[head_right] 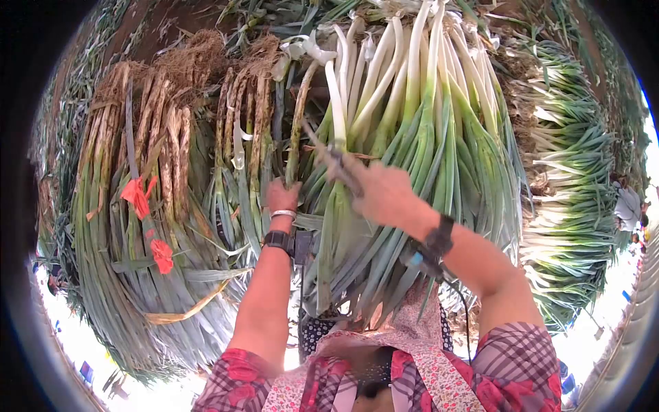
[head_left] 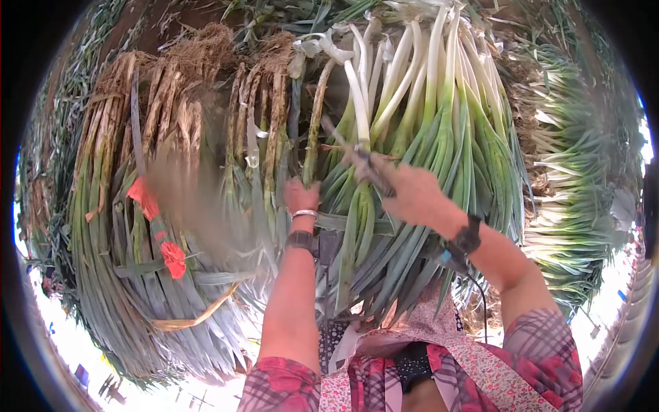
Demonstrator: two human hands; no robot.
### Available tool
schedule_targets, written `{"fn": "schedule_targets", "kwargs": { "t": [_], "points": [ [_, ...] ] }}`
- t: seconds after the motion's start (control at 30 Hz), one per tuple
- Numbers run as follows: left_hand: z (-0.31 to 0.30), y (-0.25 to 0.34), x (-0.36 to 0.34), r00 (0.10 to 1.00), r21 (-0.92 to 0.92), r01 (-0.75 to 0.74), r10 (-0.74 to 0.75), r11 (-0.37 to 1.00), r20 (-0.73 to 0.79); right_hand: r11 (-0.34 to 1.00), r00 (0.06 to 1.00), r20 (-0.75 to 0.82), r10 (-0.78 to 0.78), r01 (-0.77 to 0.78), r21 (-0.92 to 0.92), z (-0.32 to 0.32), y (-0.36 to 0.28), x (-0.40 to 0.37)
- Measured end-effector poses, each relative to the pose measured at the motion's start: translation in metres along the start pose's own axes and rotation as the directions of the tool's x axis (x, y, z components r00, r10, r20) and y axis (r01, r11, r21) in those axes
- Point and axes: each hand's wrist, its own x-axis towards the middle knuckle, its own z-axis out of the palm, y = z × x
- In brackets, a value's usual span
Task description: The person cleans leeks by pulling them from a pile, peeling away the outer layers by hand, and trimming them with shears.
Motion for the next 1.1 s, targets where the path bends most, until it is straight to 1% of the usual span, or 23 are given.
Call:
{"fn": "schedule_targets", "kwargs": {
  "t": [0.03,0.07,0.1,0.17,0.2,0.23,0.27,0.3,0.33,0.37,0.4,0.43,0.47,0.5,0.57,0.6,0.63,0.7,0.83,0.9,0.97,1.03,1.1],
  "points": [
    [0.009,-0.008,0.004,0.986,0.062,0.041,-0.051,0.997,0.156,0.998,0.994,0.094,-0.062,0.062,0.001,0.003,-0.008,-0.014],
    [0.008,-0.003,0.005,0.981,0.047,0.07,-0.078,0.996,0.177,0.993,0.975,0.189,-0.119,0.12,0.007,0.005,-0.013,-0.02],
    [0.009,-0.002,0.005,0.98,0.042,0.072,-0.079,0.996,0.185,0.993,0.974,0.195,-0.113,0.115,0.002,0.006,-0.016,-0.02],
    [0.007,-0.003,0.007,0.992,-0.195,0.059,-0.035,0.979,0.121,0.993,0.952,0.287,-0.109,0.091,0.077,0.007,-0.021,-0.02],
    [0.024,-0.022,0.02,0.985,-0.279,0.077,-0.029,0.957,0.173,0.986,0.979,0.157,-0.133,0.116,0.116,0.021,-0.012,-0.016],
    [0.034,-0.038,0.036,0.984,-0.279,0.075,-0.026,0.957,0.174,0.987,0.979,0.156,-0.131,0.113,0.116,0.019,-0.017,-0.017],
    [0.039,-0.052,0.055,0.906,-0.332,0.251,-0.1,0.909,0.411,0.992,0.974,0.2,-0.107,0.09,0.092,0.015,-0.025,-0.017],
    [0.034,-0.05,0.064,0.766,-0.335,0.429,-0.141,0.839,0.627,0.996,0.966,0.244,-0.082,0.068,0.066,0.014,-0.03,-0.017],
    [0.035,-0.045,0.064,0.819,-0.126,0.115,-0.022,0.985,0.574,0.996,0.966,0.245,-0.081,0.067,0.066,0.019,-0.029,-0.018],
    [0.031,-0.036,0.06,0.816,-0.126,0.117,-0.023,0.985,0.577,0.995,0.982,0.162,-0.097,0.09,0.05,0.028,-0.027,-0.02],
    [0.029,-0.029,0.057,0.823,-0.031,0.087,-0.055,0.996,0.565,0.993,0.991,0.078,-0.113,0.111,0.031,0.03,-0.028,-0.022],
    [0.027,-0.021,0.055,0.833,0.062,0.057,-0.081,0.996,0.547,0.994,0.991,0.078,-0.111,0.109,0.027,0.029,-0.031,-0.025],
    [0.031,-0.025,0.047,0.908,0.014,0.009,-0.014,1.0,0.419,0.996,0.987,0.144,-0.067,0.058,0.065,0.021,-0.036,-0.027],
    [0.02,-0.018,0.037,0.907,0.011,0.008,-0.012,1.0,0.42,0.995,0.976,0.216,-0.025,0.002,0.104,0.014,-0.042,-0.031],
    [-0.007,-0.002,0.022,0.969,-0.161,0.106,-0.066,0.981,0.236,0.991,0.962,0.267,-0.062,0.028,0.131,0.007,-0.054,-0.049],
    [-0.02,0.008,0.019,0.954,-0.134,0.233,-0.2,0.963,0.222,0.985,0.943,0.315,-0.105,0.057,0.16,0.006,-0.058,-0.054],
    [-0.026,0.006,0.013,0.952,-0.13,0.239,-0.206,0.962,0.226,0.985,0.941,0.322,-0.106,0.055,0.162,0.009,-0.059,-0.057],
    [-0.034,0.002,0.008,0.98,-0.168,0.187,-0.173,0.968,0.093,0.978,0.971,0.231,-0.064,0.015,0.209,0.014,-0.06,-0.053],
    [-0.026,-0.008,0.007,0.99,-0.114,0.133,-0.138,0.985,-0.04,0.978,0.942,0.313,-0.117,0.054,0.201,0.015,-0.076,-0.056],
    [-0.025,-0.004,0.006,0.989,-0.136,0.148,-0.148,0.98,0.012,0.968,0.954,0.299,-0.033,-0.044,0.249,0.02,-0.076,-0.04],
    [-0.013,-0.011,0.007,0.99,-0.075,0.111,-0.117,0.991,-0.073,0.973,0.953,0.301,-0.041,-0.031,0.229,0.017,-0.085,-0.032],
    [-0.014,-0.011,0.0,0.989,-0.128,0.13,-0.138,0.983,-0.055,0.977,0.95,0.31,-0.037,-0.03,0.209,0.02,-0.085,-0.028],
    [-0.019,-0.005,0.0,0.992,-0.115,0.098,-0.106,0.989,-0.07,0.975,0.977,0.208,-0.037,-0.01,0.222,0.028,-0.078,-0.014]
  ]
}}
